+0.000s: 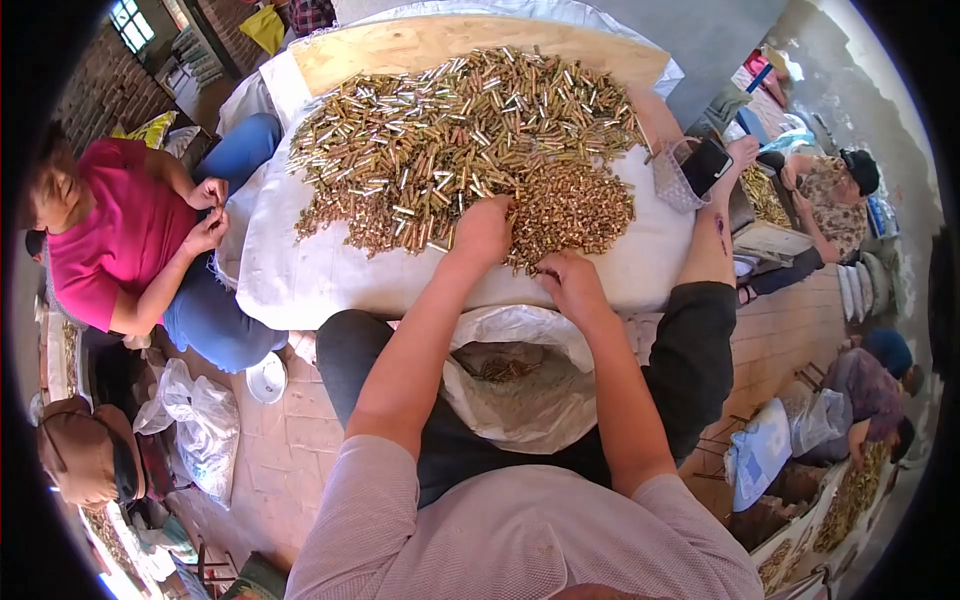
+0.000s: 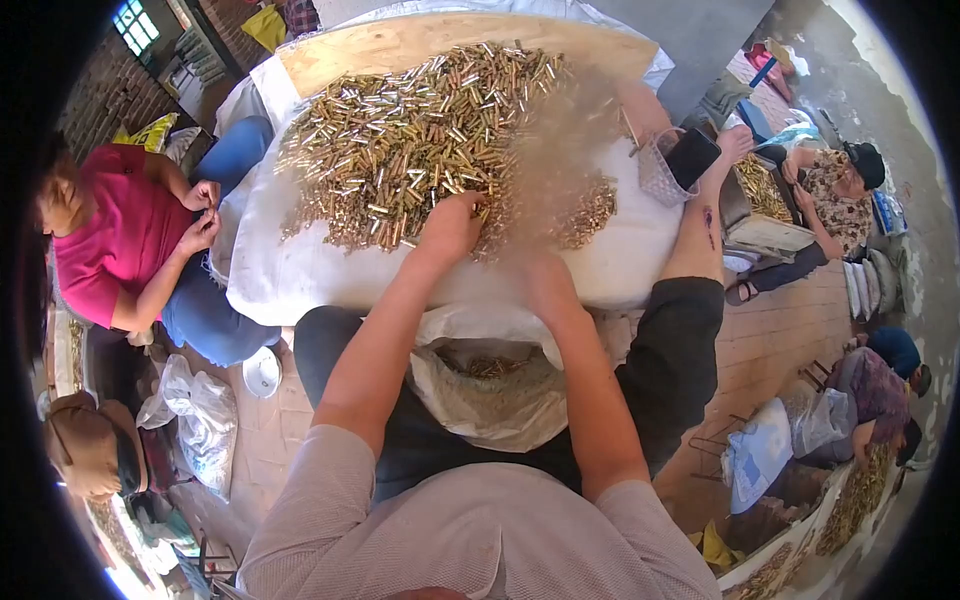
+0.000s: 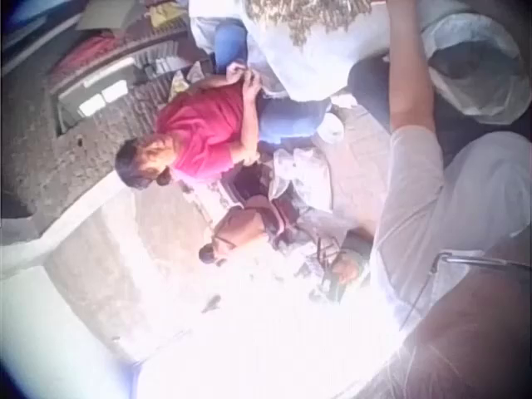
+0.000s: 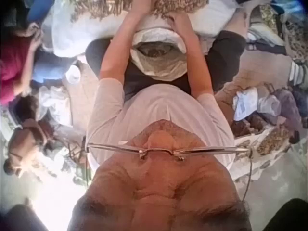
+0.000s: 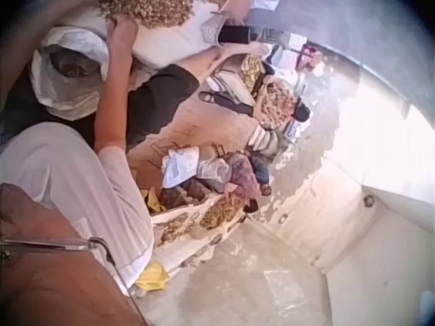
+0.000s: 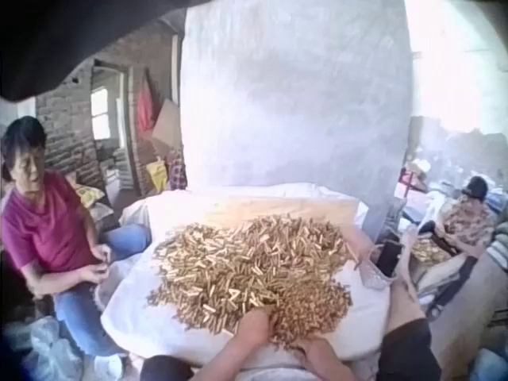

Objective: The person sorts bullet casings and bullets on a sheet by hand.

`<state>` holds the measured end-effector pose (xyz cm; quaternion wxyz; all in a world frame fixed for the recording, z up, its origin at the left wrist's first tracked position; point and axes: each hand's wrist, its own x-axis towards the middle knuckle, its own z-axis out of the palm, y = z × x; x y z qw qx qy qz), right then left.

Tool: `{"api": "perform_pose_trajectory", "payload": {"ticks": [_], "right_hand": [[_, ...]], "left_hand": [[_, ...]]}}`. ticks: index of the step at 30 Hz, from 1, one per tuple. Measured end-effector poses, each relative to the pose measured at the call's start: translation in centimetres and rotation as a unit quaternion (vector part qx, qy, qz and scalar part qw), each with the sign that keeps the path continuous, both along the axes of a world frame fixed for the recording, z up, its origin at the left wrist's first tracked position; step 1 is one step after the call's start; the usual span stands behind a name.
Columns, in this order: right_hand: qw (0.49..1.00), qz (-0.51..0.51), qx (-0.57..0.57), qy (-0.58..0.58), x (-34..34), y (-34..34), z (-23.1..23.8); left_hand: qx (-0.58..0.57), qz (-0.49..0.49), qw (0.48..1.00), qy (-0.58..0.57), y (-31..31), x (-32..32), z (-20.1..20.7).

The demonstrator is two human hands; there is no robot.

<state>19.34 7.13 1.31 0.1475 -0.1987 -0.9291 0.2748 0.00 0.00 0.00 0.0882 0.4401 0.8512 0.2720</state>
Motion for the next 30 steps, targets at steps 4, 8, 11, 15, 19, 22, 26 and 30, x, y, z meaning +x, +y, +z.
{"api": "perform_pose_trajectory", "payload": {"ticks": [4, 8, 11, 15, 19, 22, 26, 30], "right_hand": [[1.0, -0.012, 0.02, 0.02, -0.6, 0.5, -1.5], [0.999, 0.02, 0.049, 0.007, -1.4, 0.5, -2.1], [0.999, 0.015, 0.028, 0.018, -0.9, -0.1, -1.0], [1.0, -0.007, 0.014, -0.009, -0.8, -0.2, -0.7], [1.0, 0.002, 0.004, 0.007, -0.7, -0.7, 0.5], [1.0, -0.01, -0.003, 0.012, -0.6, -0.7, 0.5], [0.997, -0.006, 0.009, 0.074, -0.2, -0.6, 0.5], [0.976, -0.043, -0.171, 0.125, 0.6, 1.3, -2.0]], "left_hand": [[0.088, -0.051, 0.984, -0.143, -0.9, -0.5, 0.9], [0.157, -0.102, 0.923, -0.335, -1.6, -0.9, 0.8], [0.168, -0.108, 0.884, -0.423, -2.0, -0.1, 1.8], [0.178, -0.107, 0.859, -0.468, -2.2, 0.9, 2.8], [0.194, -0.11, 0.812, -0.539, -2.3, 1.1, 3.3], [0.207, -0.101, 0.79, -0.569, -2.3, 1.2, 3.6], [0.234, -0.087, 0.771, -0.586, -2.5, 0.5, 3.0], [0.234, -0.094, 0.753, -0.608, -1.9, 0.9, 2.9]]}}
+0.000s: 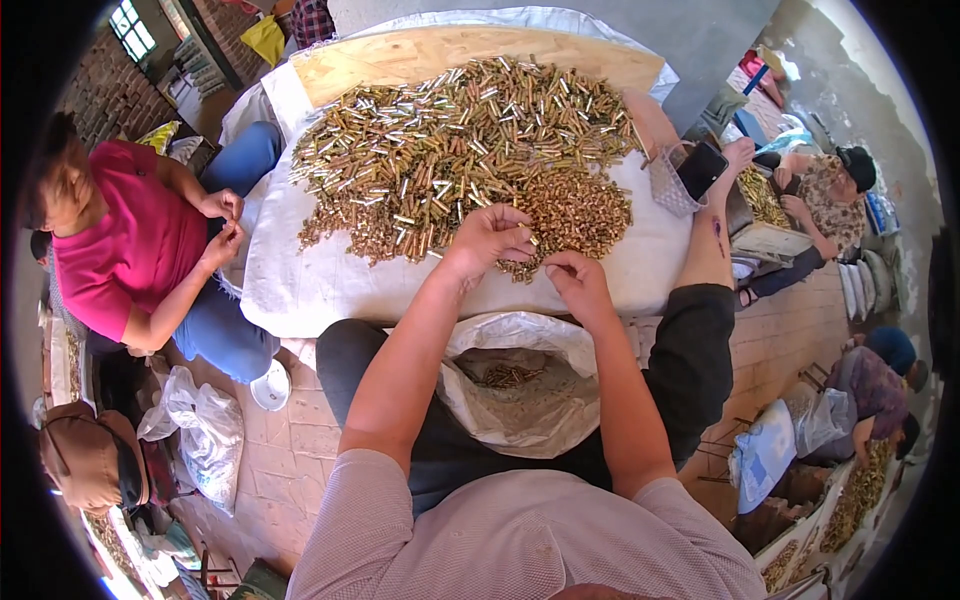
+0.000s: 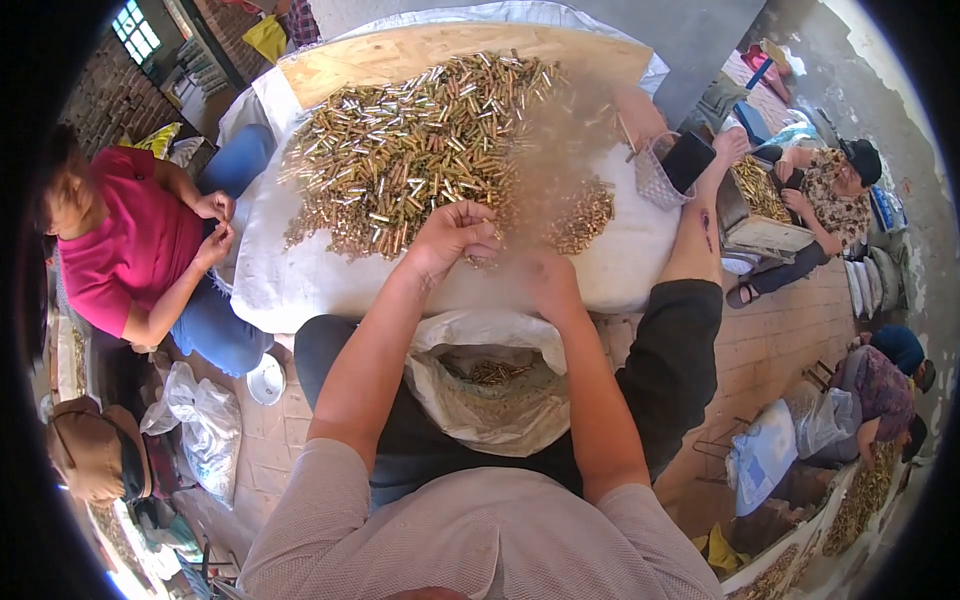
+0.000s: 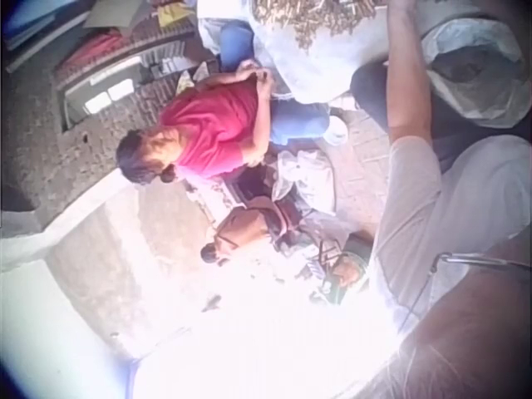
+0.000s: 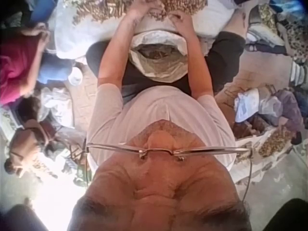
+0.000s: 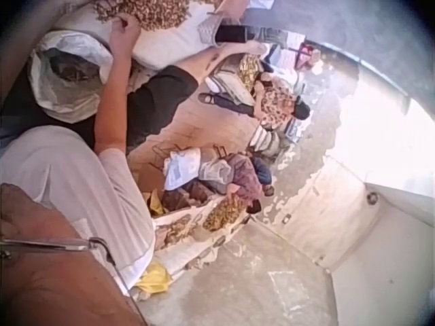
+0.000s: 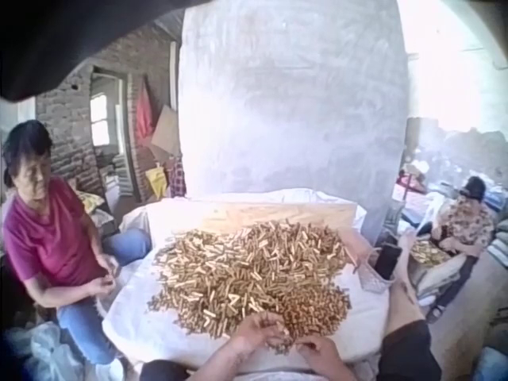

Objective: The person sorts bullet casings and bullets on a sheet by hand.

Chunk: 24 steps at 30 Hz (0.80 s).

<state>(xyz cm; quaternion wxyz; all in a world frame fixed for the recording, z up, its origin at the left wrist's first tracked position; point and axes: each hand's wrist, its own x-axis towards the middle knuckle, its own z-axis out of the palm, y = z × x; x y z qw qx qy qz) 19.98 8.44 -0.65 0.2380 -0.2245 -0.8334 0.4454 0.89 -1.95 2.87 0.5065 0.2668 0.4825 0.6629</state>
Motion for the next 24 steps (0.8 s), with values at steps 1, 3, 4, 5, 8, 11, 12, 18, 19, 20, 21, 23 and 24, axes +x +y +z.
{"api": "perform_pose_trajectory", "payload": {"ticks": [1, 3, 4, 5, 8, 11, 12, 18, 19, 20, 21, 23, 24], "right_hand": [[0.988, -0.018, -0.15, 0.018, 0.0, 0.0, 0.4], [0.954, -0.036, -0.297, 0.035, 0.0, -0.4, 1.5], [0.924, -0.039, -0.371, 0.078, 0.0, -0.8, 2.3], [0.888, -0.043, -0.442, 0.12, 0.0, -1.0, 2.6], [0.866, -0.037, -0.479, 0.141, 0.2, -1.0, 2.5], [0.858, -0.02, -0.489, 0.159, 0.3, -1.1, 2.8], [0.858, -0.021, -0.488, 0.159, 0.4, -1.1, 2.7], [0.881, 0.007, -0.435, 0.187, 0.5, -1.1, 2.7], [0.885, 0.008, -0.426, 0.188, 0.5, -1.1, 2.6], [0.889, 0.009, -0.417, 0.189, 0.5, -1.1, 2.6], [0.889, 0.008, -0.417, 0.189, 0.5, -1.0, 2.5], [0.898, 0.001, -0.4, 0.186, 0.5, -1.0, 2.3], [0.898, 0.001, -0.4, 0.186, 0.5, -1.0, 2.2]], "left_hand": [[-0.001, 0.0, 1.0, -0.009, -0.1, 0.0, -0.1], [-0.001, 0.0, 1.0, -0.018, -0.4, 0.3, 0.0], [-0.003, 0.002, 1.0, -0.025, -0.5, 0.4, 0.2], [-0.006, 0.003, 0.999, -0.032, -0.6, 0.5, 0.3], [-0.007, -0.009, 0.999, -0.035, -0.4, 0.9, 0.5], [-0.008, -0.014, 0.999, -0.036, -0.6, 1.0, 0.5], [-0.008, -0.014, 0.999, -0.037, -0.6, 1.0, 0.5], [-0.026, -0.019, 0.999, -0.034, -0.6, 1.4, 0.5], [-0.029, -0.021, 0.999, -0.027, -0.5, 1.5, 0.6], [-0.032, -0.024, 0.999, -0.02, -0.5, 1.5, 0.6], [-0.032, -0.024, 0.999, -0.02, -0.5, 1.6, 0.6], [-0.032, -0.024, 0.999, -0.008, -0.6, 1.7, 0.6], [-0.032, -0.024, 0.999, -0.008, -0.6, 1.8, 0.6]]}}
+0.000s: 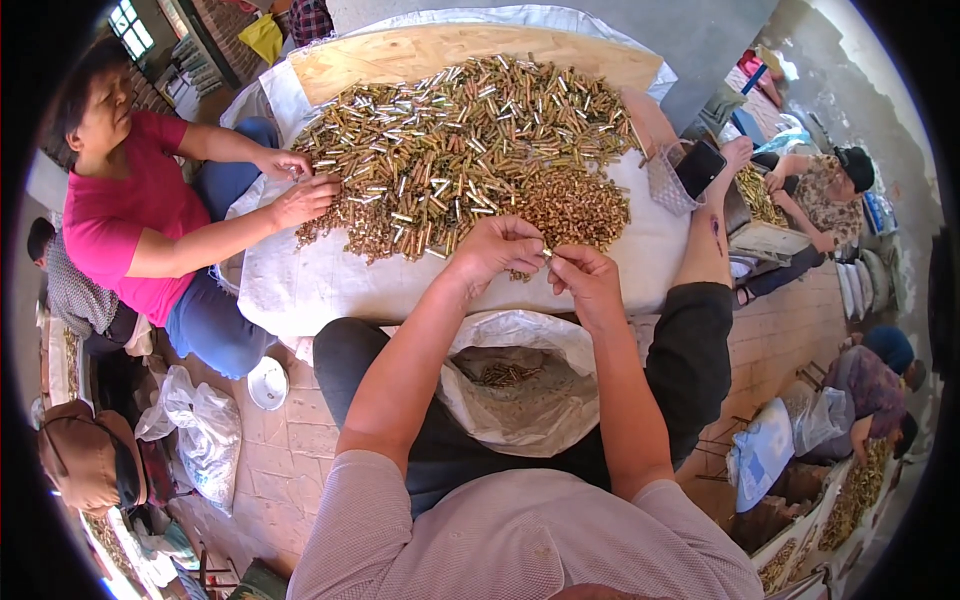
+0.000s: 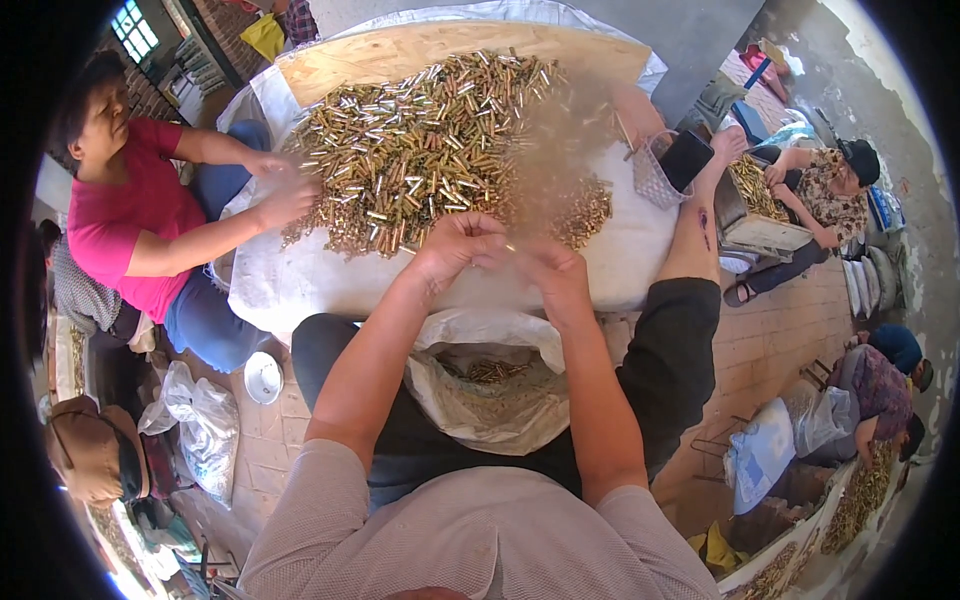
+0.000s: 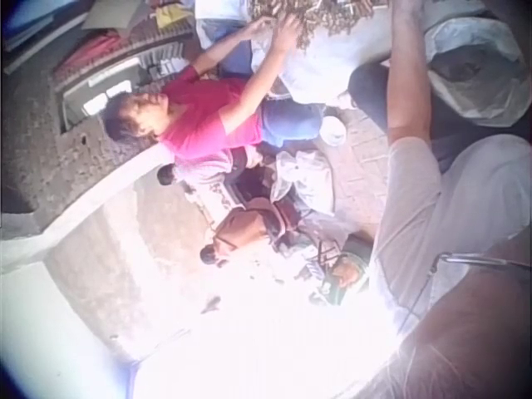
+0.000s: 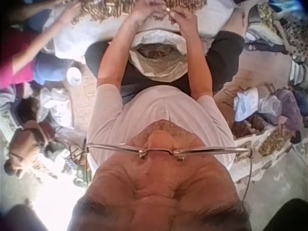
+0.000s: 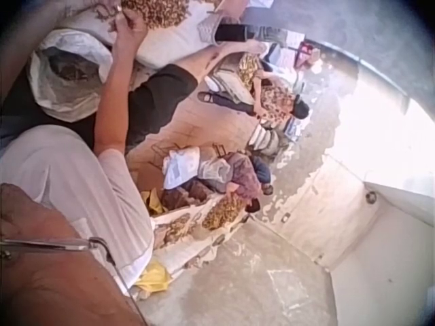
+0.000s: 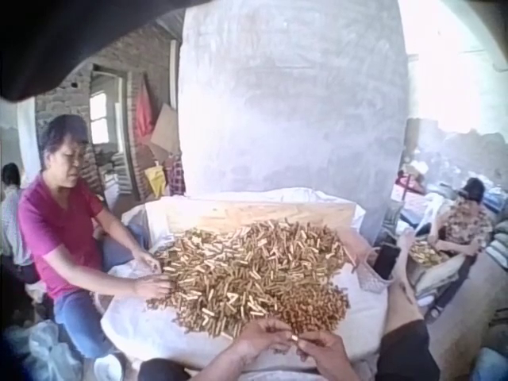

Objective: The person sorts bullet casings and bullets on a sheet by hand.

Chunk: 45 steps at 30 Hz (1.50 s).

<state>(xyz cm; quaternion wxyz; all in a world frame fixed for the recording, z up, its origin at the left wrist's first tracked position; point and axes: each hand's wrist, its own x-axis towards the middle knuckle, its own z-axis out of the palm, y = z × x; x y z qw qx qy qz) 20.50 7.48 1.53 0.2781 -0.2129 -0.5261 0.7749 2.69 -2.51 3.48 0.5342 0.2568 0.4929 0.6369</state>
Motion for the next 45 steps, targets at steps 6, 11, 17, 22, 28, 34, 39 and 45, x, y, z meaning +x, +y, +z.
{"api": "perform_pose_trajectory", "payload": {"ticks": [6, 11, 17, 22, 28, 34, 39, 45], "right_hand": [[0.999, -0.01, 0.049, 0.0, -0.1, 0.0, -0.1], [0.988, -0.059, 0.131, -0.06, -0.3, -0.5, -0.3], [0.989, -0.046, 0.132, -0.057, -0.3, -0.9, 0.6], [0.999, -0.016, 0.048, -0.014, 0.5, -0.1, 0.5], [0.999, 0.017, -0.04, 0.026, 1.1, 0.6, 0.6], [0.995, 0.03, -0.079, 0.05, 1.2, 0.9, -0.1], [0.997, 0.028, -0.061, 0.034, 1.6, 1.2, 0.2], [0.974, 0.19, 0.038, -0.121, 1.5, -0.8, 2.2]], "left_hand": [[0.002, -0.002, 1.0, -0.006, -0.1, 0.2, 0.2], [-0.004, -0.009, 0.999, 0.046, 0.0, 0.1, 0.2], [0.001, -0.008, 0.998, 0.058, -0.2, 0.0, 0.1], [0.009, -0.007, 1.0, -0.005, -0.1, 0.7, 0.2], [0.029, -0.024, 0.992, -0.116, 0.2, 2.4, -1.0], [0.021, -0.02, 0.989, -0.148, 0.4, 2.9, -1.2], [-0.022, -0.031, 0.999, -0.003, 0.8, 0.6, -0.3], [-0.095, 0.135, 0.876, 0.453, 1.8, -3.0, -3.1]]}}
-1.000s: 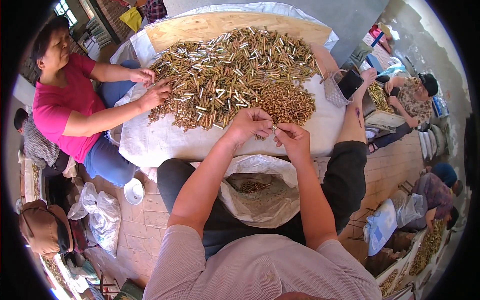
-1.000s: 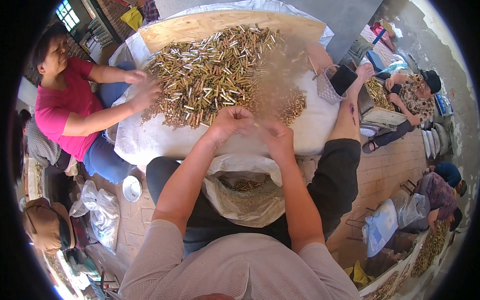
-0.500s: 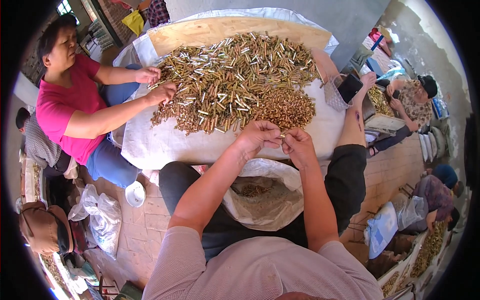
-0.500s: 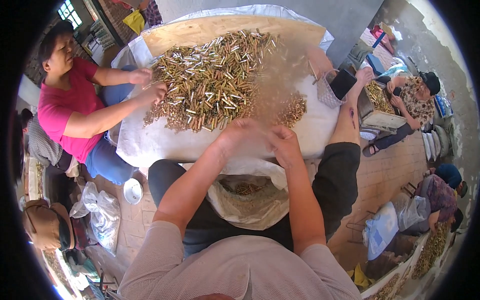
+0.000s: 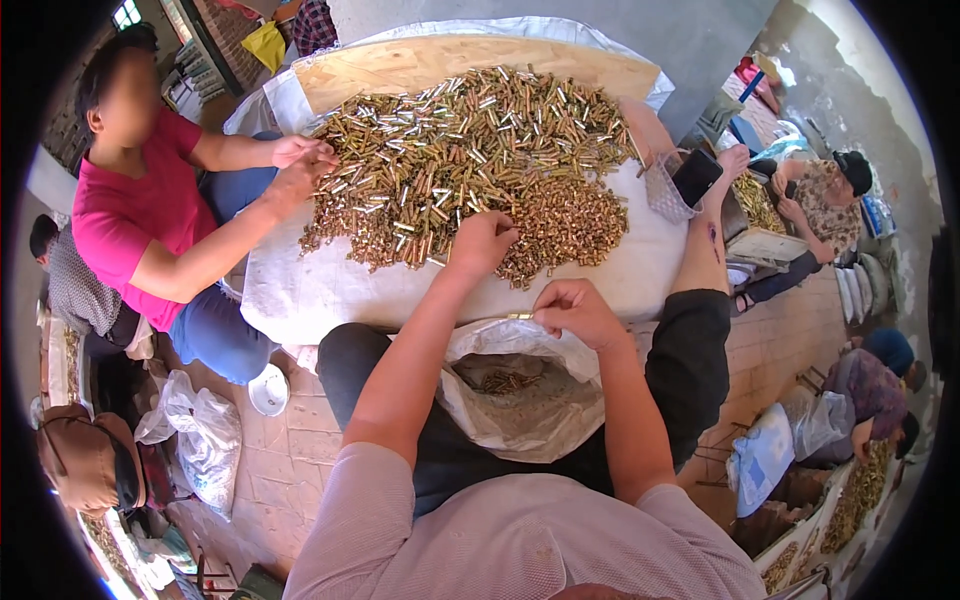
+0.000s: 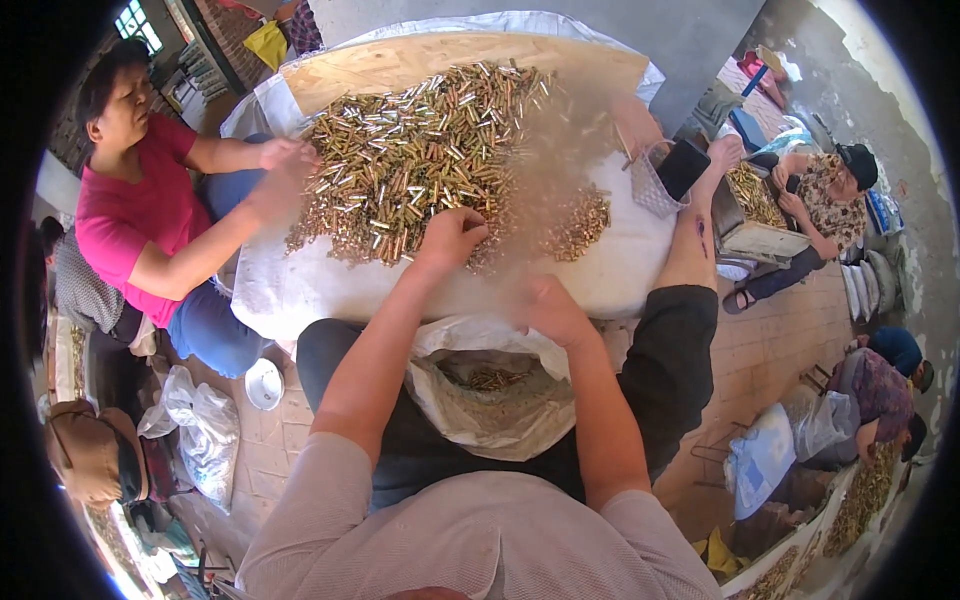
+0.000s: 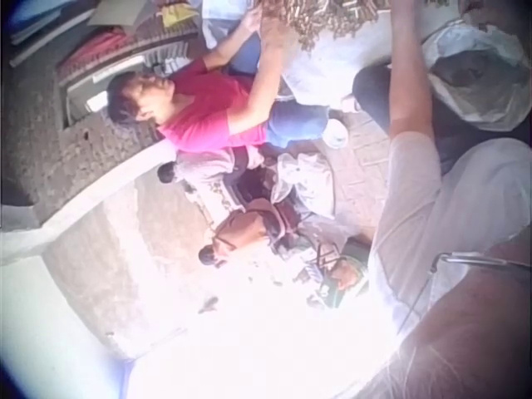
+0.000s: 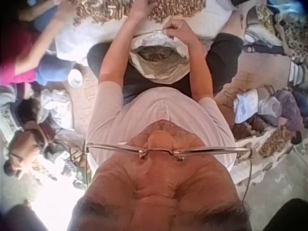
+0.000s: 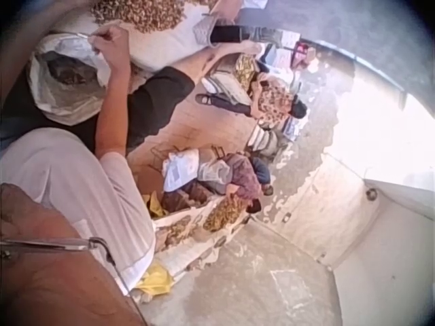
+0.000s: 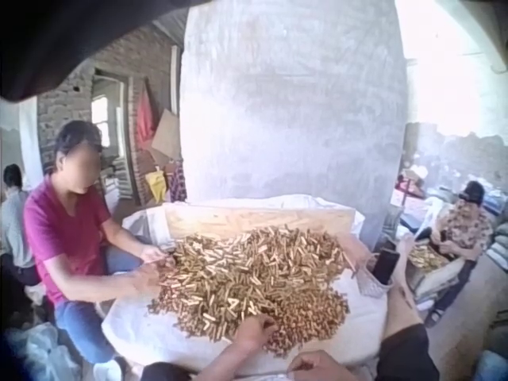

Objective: The person sorts bullet casings and bullets on a sheet by hand.

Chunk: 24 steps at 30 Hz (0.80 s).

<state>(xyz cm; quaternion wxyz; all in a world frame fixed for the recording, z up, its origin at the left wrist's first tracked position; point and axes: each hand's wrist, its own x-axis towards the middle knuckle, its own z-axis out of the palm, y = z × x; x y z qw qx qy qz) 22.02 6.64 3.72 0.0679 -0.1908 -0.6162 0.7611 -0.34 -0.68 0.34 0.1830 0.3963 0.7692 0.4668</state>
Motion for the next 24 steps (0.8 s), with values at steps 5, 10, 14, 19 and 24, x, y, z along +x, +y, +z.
{"api": "perform_pose_trajectory", "payload": {"ticks": [5, 10, 14, 19, 24], "right_hand": [[0.983, 0.141, 0.098, -0.062, -0.4, -0.9, -0.1], [0.979, 0.045, 0.197, -0.037, -0.5, 1.2, -2.0], [0.882, -0.076, 0.462, -0.044, -1.3, 2.2, -4.1], [0.814, -0.059, 0.576, -0.04, -2.8, 2.0, -4.8], [0.794, -0.041, 0.602, -0.073, -3.8, 1.0, -4.6]], "left_hand": [[-0.127, 0.031, 0.973, 0.188, 1.1, 0.3, -1.5], [-0.068, 0.011, 0.99, 0.122, 0.8, 0.0, -1.2], [-0.03, -0.003, 0.998, 0.055, 0.0, 0.1, 0.1], [-0.033, -0.024, 0.999, 0.015, -1.1, 0.3, 1.4], [-0.022, -0.045, 0.999, -0.006, -1.7, 0.5, 2.4]]}}
